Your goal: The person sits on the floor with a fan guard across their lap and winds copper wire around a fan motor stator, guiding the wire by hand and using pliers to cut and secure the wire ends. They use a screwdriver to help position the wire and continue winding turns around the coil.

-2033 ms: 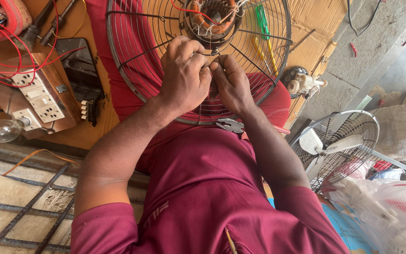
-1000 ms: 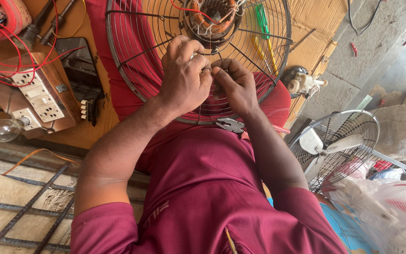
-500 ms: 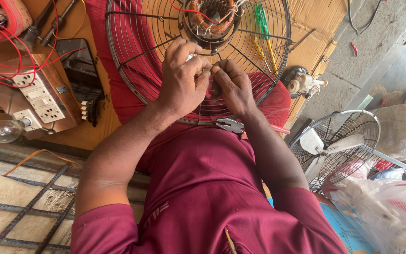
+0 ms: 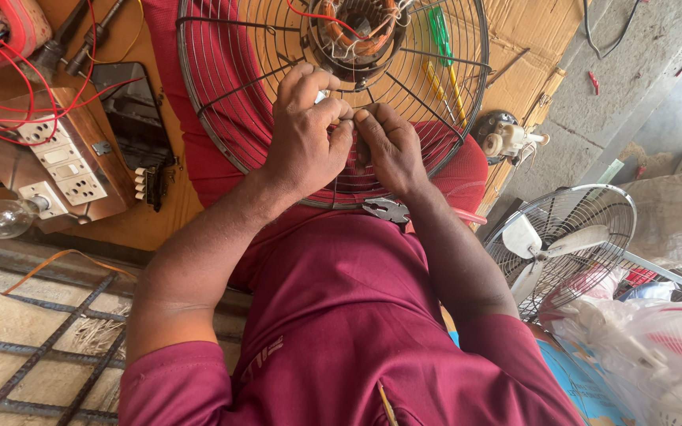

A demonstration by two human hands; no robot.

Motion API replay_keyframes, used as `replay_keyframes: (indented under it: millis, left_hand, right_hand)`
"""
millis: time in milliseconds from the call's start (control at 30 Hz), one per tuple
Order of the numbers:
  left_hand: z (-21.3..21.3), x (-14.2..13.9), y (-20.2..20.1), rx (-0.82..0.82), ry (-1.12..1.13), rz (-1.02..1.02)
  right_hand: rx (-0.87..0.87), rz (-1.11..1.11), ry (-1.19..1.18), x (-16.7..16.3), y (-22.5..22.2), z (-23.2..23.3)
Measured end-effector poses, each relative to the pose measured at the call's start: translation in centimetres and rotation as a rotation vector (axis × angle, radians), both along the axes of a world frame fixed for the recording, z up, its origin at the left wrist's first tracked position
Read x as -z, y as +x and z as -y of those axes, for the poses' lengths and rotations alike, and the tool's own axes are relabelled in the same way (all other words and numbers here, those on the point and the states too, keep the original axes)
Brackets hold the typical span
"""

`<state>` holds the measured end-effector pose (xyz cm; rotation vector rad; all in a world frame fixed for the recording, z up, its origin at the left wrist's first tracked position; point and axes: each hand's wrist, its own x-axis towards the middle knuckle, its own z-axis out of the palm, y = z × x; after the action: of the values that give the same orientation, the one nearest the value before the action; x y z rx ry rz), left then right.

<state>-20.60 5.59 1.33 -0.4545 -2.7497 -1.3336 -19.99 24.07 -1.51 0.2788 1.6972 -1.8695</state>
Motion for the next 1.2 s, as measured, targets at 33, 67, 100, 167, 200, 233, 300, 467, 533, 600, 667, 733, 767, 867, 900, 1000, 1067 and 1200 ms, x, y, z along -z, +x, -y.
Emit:
replay_keyframes:
  millis: [33,67,100,167,200,233,300,467,533,600,667,733,767,867,900,1000,1067,1200]
  left_hand:
    - [-0.1,0.0,-0.1,-0.006,-0.010,-0.016]
    - [-0.3,0.1,-0.1,-0.012,-0.021,-0.029]
    - [-0.3,0.1,-0.1,-0.018,-0.032,-0.044]
    - [-0.4,0.1,-0.1,-0.016,-0.029,-0.030]
    - [-0.4,0.1,0.0,-0.015,-0.027,-0.022]
    - [-0.4,0.1,0.0,-0.015,-0.025,-0.027]
    - [-0.4,0.1,0.0,-0.016,-0.022,-0.038]
    - [-0.3,0.1,0.0,-0.002,-0.040,-0.033]
    - [-0.3,0.2,0.0,0.003,-0.050,-0.040]
    - [-0.3,0.4,0.0,0.005,-0.058,-0.043]
    - [-0.3,0.5,-0.1,0.017,-0.077,-0.039]
    - [-0.2,0.6,-0.1,0.023,-0.089,-0.032]
    - [-0.2,0.6,-0.1,0.024,-0.092,-0.026]
    - [-0.2,0.6,-0.1,0.023,-0.099,-0.028]
    - [-0.3,0.6,-0.1,0.023,-0.101,-0.032]
    - [-0.3,0.4,0.1,0.016,-0.115,-0.033]
    - [-0.4,0.4,0.1,0.011,-0.120,-0.026]
    - [-0.4,0.3,0.1,0.012,-0.080,-0.014]
  right_hand:
    - [0.000,-0.007,0.001,0.1,0.0,0.0]
    - [0.000,-0.011,0.003,0.1,0.1,0.0]
    - [0.000,-0.013,0.012,0.1,0.1,0.0]
    - [0.000,-0.020,0.030,0.2,0.2,0.0]
    - [0.032,0.008,0.034,0.2,0.1,0.0]
    - [0.064,0.036,0.037,0.2,0.1,0.0]
    - [0.109,0.072,0.003,0.3,-0.1,-0.1]
    - [0.080,0.013,-0.029,-0.1,0.0,-0.9]
    - [0.068,-0.007,-0.015,-0.1,0.1,-0.9]
    - [0.054,-0.037,-0.004,-0.2,0.1,-0.9]
    - [0.035,-0.075,0.003,-0.2,0.0,-0.9]
    - [0.024,-0.095,0.030,-0.2,0.0,-0.9]
    - [0.018,-0.105,0.043,-0.2,-0.1,-0.8]
    - [0.015,-0.111,0.067,-0.1,-0.1,-0.7]
    - [0.016,-0.098,0.063,-0.1,0.0,-0.6]
    - [0.022,-0.086,0.047,0.1,0.2,-0.3]
    - [0.030,-0.107,0.030,0.2,0.3,0.0]
    - [0.046,-0.099,0.069,0.3,0.4,0.5]
